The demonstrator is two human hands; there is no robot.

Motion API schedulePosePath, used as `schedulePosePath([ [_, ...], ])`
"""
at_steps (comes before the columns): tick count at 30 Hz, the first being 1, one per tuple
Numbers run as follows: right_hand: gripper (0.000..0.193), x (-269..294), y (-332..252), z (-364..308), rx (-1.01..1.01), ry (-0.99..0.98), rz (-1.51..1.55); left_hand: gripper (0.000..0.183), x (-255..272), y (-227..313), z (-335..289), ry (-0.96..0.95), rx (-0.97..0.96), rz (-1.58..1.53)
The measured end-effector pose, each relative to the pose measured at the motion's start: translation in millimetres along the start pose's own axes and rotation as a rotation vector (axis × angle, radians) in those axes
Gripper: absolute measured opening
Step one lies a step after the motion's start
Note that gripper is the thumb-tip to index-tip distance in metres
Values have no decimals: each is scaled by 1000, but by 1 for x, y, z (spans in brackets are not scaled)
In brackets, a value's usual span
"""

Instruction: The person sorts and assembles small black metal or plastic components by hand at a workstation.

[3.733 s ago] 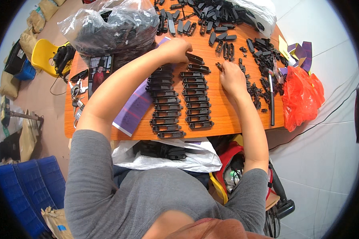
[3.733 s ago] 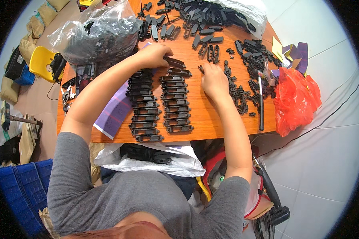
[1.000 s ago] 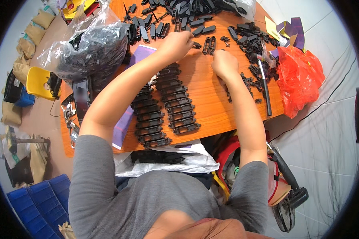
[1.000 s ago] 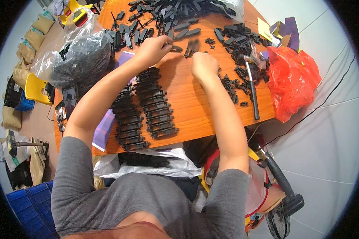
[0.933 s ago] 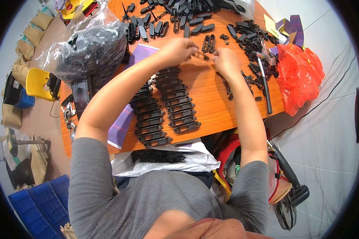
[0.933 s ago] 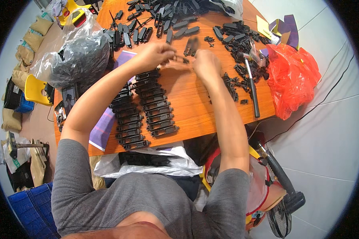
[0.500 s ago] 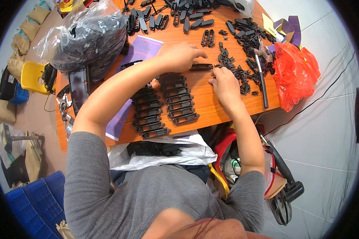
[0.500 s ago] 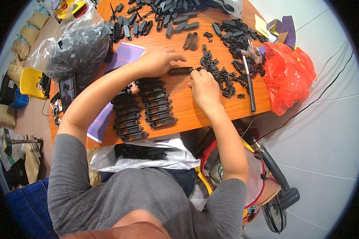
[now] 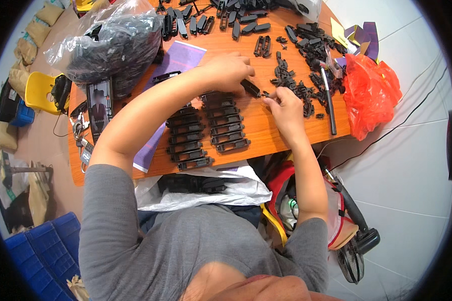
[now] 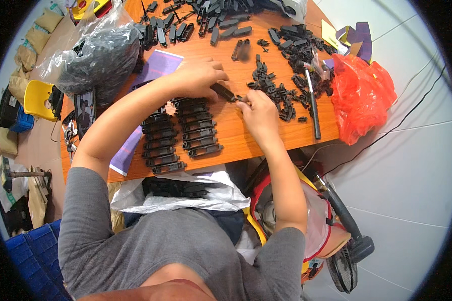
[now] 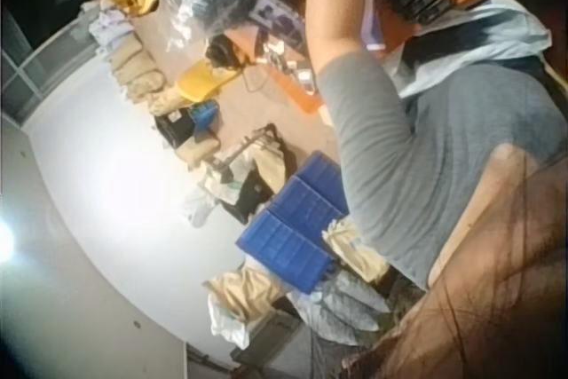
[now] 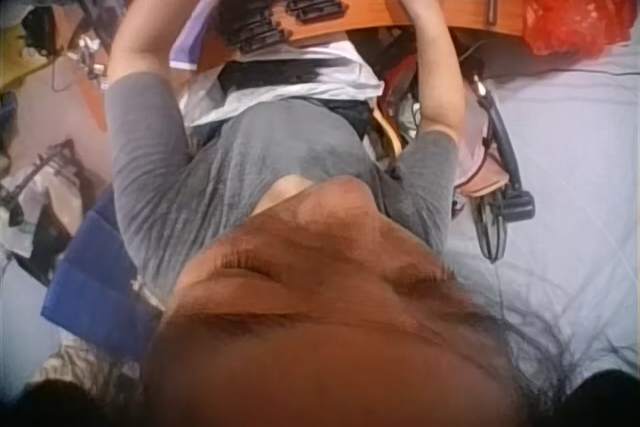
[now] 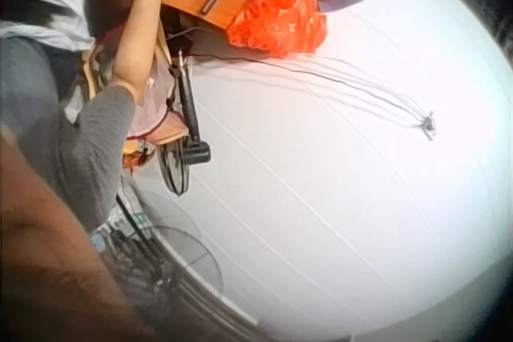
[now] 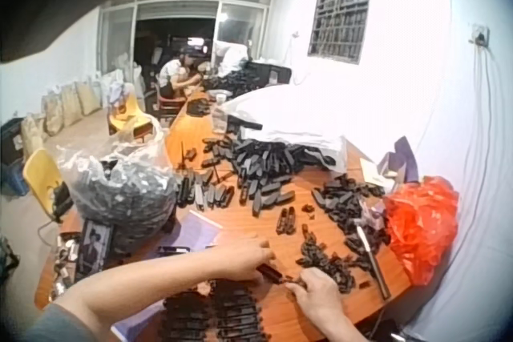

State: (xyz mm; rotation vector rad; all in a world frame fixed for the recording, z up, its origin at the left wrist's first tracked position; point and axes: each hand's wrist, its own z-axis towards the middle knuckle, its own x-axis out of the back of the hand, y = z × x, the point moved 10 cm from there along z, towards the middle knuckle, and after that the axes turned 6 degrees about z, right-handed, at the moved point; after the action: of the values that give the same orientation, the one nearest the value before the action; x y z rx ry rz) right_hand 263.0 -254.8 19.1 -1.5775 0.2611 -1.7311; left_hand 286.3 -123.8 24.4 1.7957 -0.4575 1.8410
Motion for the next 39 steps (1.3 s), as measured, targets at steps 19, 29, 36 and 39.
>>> schedulePosePath([
  [19,7,-17,-45,24,423,-22,-31,27,-19,-21,0,-131,136,-189],
  [29,10,-41,-32,58,51,-350,-322,27,-10,-13,-2,-176,146,-127],
  [36,16,-34,-18,53,-35,-345,-399,32,-15,-14,1,-188,136,-114],
  [39,16,31,10,36,-151,11,83,38,-21,-1,6,-102,71,-41],
])
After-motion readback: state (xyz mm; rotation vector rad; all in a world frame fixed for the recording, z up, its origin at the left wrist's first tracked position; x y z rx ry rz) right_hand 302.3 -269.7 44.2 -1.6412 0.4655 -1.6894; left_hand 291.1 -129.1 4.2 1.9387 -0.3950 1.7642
